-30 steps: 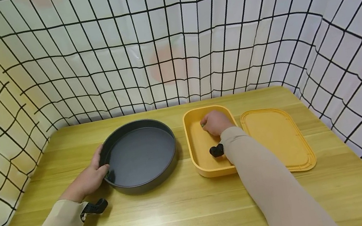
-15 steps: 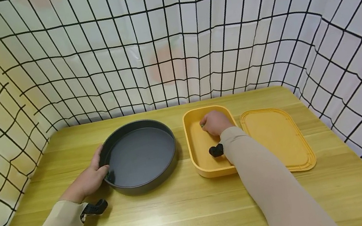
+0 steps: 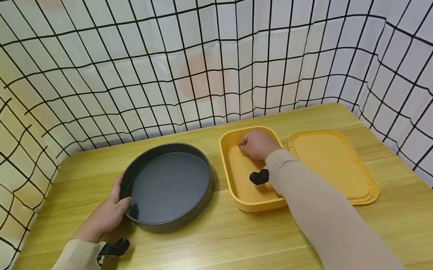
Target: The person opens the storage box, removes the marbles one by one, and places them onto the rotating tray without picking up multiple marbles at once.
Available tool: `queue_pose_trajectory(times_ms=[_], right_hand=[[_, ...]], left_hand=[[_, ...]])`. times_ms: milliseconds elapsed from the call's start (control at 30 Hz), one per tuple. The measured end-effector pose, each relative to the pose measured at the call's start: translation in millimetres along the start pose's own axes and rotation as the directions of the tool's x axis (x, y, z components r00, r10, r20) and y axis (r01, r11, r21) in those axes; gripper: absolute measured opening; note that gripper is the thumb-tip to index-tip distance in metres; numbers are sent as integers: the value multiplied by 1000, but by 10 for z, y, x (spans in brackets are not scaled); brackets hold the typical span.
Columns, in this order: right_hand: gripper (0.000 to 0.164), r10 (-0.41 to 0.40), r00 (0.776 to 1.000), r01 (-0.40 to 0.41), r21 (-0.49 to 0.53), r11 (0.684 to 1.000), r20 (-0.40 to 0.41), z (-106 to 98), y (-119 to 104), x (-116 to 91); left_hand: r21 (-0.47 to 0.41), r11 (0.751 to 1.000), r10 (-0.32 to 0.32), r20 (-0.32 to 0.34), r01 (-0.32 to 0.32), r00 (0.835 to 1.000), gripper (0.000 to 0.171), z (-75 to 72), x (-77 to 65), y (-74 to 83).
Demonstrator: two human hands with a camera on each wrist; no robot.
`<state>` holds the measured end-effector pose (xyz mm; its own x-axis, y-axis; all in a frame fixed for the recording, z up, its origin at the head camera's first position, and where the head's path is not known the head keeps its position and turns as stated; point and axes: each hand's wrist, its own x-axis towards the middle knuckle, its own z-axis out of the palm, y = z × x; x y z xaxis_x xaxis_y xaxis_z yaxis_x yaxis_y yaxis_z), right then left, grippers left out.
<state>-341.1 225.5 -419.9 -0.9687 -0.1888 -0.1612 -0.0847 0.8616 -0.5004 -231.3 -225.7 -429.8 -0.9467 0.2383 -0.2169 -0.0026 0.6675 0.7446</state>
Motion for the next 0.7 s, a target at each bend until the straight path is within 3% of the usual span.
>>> queue_pose_trajectory(times_ms=[333, 700], right_hand=[[36, -68, 996, 67, -17, 998, -63, -120, -106, 19], [35, -118, 992, 120, 31, 992, -52, -267, -645, -110]], left_hand=[[5, 1000, -3, -1, 3, 1000, 78, -1, -2, 5], [9, 1000, -15, -3, 15, 1000, 78, -5, 1, 10]])
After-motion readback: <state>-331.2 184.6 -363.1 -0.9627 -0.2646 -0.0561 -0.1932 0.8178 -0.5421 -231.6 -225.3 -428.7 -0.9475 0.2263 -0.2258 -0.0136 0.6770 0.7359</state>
